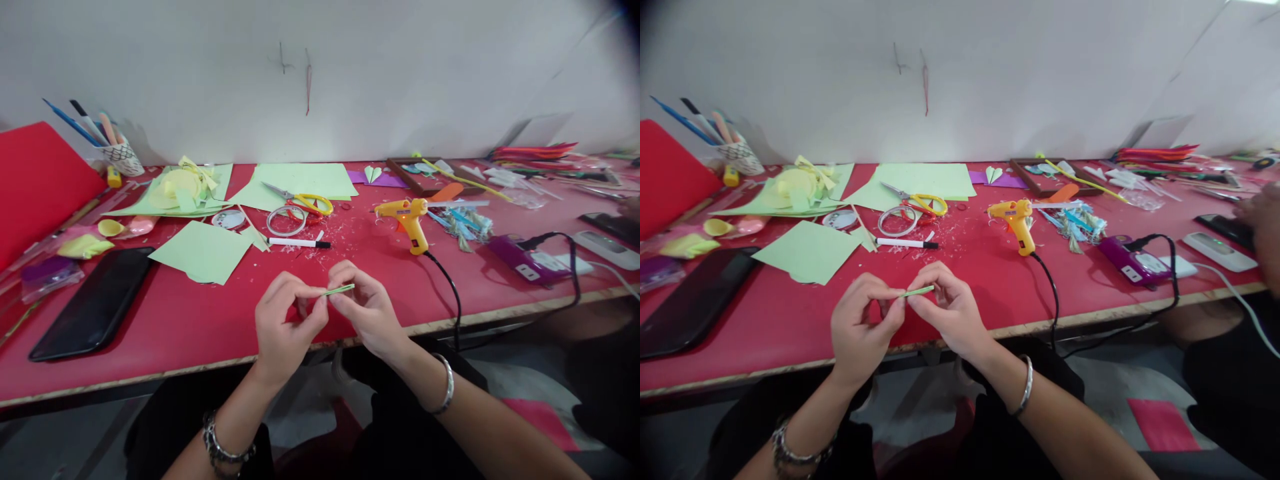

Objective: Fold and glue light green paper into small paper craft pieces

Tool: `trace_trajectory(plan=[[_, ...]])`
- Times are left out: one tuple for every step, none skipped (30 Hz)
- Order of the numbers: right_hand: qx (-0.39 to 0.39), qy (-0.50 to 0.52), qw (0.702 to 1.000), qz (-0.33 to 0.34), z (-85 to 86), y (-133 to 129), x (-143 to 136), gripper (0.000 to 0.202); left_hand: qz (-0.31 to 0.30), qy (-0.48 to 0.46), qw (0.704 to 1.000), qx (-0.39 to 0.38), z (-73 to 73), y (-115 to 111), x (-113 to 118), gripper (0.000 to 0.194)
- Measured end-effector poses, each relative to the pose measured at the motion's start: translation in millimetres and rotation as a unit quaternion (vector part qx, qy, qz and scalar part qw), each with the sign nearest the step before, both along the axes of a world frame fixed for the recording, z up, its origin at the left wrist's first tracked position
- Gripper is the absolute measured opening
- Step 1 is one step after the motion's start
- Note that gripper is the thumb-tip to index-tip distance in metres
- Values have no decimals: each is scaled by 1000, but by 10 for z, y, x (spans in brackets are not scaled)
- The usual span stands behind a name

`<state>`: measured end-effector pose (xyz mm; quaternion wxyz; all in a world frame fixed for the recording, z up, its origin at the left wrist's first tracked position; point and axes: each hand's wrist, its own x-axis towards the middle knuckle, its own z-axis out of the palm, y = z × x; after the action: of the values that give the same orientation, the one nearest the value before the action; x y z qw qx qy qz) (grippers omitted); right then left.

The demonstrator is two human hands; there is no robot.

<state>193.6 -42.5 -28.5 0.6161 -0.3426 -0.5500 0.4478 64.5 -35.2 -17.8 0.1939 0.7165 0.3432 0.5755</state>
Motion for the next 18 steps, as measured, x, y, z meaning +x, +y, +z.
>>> trace_trajectory(plan=[[-1,2,1000,1,1,3,2,5,0,-2,1000,-2,-2,5,-3,12],[-1,4,1000,2,2,6,5,6,1,-5,1000,-3,-4,9,-6,12],[-2,6,1000,3,2,10,8,7,1,-7,1000,-5,-6,13,-9,12],[-1,9,1000,5,2,13,11,7,-1,-10,1000,-6,-9,16,-12,12],[0,12,1000,6,0,16,14,7,-4,-12,1000,-9,-11,19,-14,12],[2,15,1000,8,-2,19,17,7,-9,-15,1000,-13,-14,22,-15,12],[1,18,1000,9,-4,21,20,7,-14,-16,1000,-19,-15,26,-16,12],[-2,20,1000,10,-6,23,22,7,-18,-16,999,-26,-14,29,-17,12],[-6,20,1000,10,-8,24,23,7,-21,-13,999,-34,-12,32,-17,11],[-12,19,1000,9,-8,25,24,6,-20,-10,999,-40,-8,35,-19,11],[-18,15,1000,8,-5,26,24,5,-18,-6,999,-46,-2,37,-20,11],[-23,10,1000,5,-1,26,25,5,-13,-1,999,-51,4,38,-21,11],[-26,4,1000,1,6,26,26,4,-9,3,998,-57,10,39,-21,10],[-25,-5,1000,-4,14,25,28,3,-7,6,998,-63,16,39,-20,10],[-22,-16,1000,-8,23,25,30,3,-7,10,997,-72,20,39,-18,9],[-19,-26,999,-12,30,24,33,3,-9,14,997,-81,21,40,-14,9],[-15,-34,999,-15,36,24,35,3,-14,16,996,-90,21,41,-10,9],[-11,-40,999,-17,40,24,37,3,-19,15,995,-99,19,42,-5,9]])
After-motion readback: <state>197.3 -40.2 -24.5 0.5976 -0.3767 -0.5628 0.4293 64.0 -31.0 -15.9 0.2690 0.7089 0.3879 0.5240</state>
